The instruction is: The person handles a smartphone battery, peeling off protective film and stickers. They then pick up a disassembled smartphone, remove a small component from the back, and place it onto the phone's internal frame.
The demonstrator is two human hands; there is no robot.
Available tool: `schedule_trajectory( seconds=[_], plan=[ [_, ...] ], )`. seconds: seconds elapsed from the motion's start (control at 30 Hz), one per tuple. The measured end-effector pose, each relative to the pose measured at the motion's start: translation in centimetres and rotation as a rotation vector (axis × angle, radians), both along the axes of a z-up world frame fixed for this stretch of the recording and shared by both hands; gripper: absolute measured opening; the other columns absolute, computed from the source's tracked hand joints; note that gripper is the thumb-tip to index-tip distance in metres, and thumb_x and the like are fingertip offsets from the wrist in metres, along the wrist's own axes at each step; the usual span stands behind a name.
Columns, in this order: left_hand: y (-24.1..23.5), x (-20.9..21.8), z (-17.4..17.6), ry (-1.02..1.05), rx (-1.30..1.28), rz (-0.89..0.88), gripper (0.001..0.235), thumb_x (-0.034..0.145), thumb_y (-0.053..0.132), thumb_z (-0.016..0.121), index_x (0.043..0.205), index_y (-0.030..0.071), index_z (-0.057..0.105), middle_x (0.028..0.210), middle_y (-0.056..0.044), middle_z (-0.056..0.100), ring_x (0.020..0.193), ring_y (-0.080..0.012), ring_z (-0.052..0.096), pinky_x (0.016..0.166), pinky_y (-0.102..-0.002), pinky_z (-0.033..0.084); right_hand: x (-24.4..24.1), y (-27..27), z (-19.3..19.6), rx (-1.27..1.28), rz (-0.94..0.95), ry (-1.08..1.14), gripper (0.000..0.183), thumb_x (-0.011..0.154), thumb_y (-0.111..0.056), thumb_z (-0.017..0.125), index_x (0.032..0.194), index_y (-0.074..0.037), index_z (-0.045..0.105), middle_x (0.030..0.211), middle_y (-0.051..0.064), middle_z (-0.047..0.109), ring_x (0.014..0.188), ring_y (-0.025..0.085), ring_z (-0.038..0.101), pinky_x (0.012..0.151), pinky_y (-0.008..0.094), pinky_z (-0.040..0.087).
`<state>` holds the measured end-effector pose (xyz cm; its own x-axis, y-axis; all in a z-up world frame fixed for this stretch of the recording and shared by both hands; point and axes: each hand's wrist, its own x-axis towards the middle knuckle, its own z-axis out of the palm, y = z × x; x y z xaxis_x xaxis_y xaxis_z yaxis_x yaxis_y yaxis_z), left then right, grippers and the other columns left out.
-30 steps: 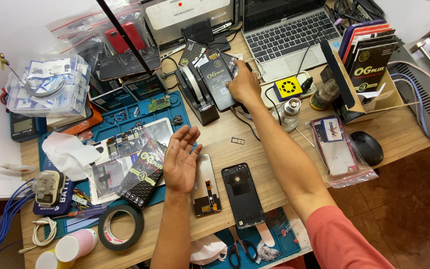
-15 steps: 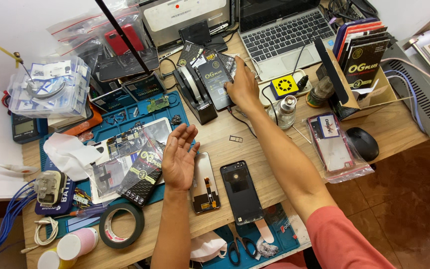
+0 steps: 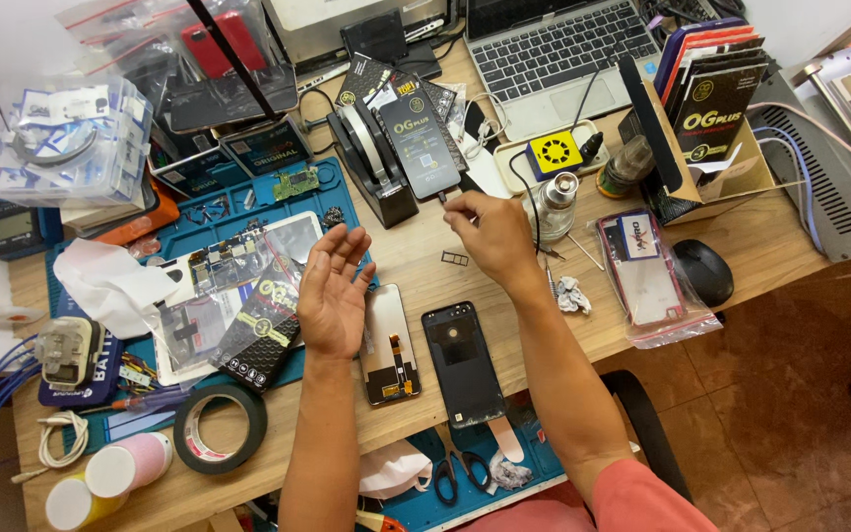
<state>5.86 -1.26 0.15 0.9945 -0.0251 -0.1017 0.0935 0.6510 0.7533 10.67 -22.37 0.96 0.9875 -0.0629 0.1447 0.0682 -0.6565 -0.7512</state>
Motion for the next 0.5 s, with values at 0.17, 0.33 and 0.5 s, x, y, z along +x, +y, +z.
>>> schedule_trajectory(
  seconds=[0.17, 0.33, 0.5],
  plan=[
    [0.2, 0.0, 0.2, 0.001, -0.007, 0.015, 0.047, 0.085, 0.033, 0.047, 0.124, 0.009, 0.045, 0.122, -0.012, 0.055, 0.115, -0.0223, 0.050, 0.085, -0.032, 0.044, -2.6, 0.0, 0.1, -0.411, 0.197, 0.209, 0.017, 0.076, -0.024, 0.063, 0.093, -0.023, 0.067, 0.085, 0.001, 0.066, 0.082, 0.027, 0.065, 0.070, 0.042, 0.053],
    [0.4, -0.2, 0.3, -0.007, 0.007, 0.024, 0.047, 0.085, 0.034, 0.048, 0.125, 0.009, 0.045, 0.121, -0.012, 0.054, 0.115, -0.0223, 0.050, 0.085, -0.031, 0.043, -3.2, 0.7, -1.6, -0.501, 0.212, 0.297, 0.015, 0.081, -0.025, 0.060, 0.094, -0.023, 0.066, 0.092, 0.001, 0.062, 0.089, 0.029, 0.062, 0.076, 0.046, 0.052],
    [0.8, -0.2, 0.2, -0.059, 0.044, 0.052, 0.047, 0.086, 0.035, 0.049, 0.125, 0.010, 0.045, 0.122, -0.010, 0.054, 0.114, -0.0209, 0.050, 0.085, -0.032, 0.043, -3.1, 1.5, -2.0, -0.479, 0.199, 0.235, 0.015, 0.085, -0.024, 0.055, 0.096, -0.023, 0.065, 0.090, 0.002, 0.059, 0.088, 0.030, 0.062, 0.074, 0.048, 0.052]
  ],
)
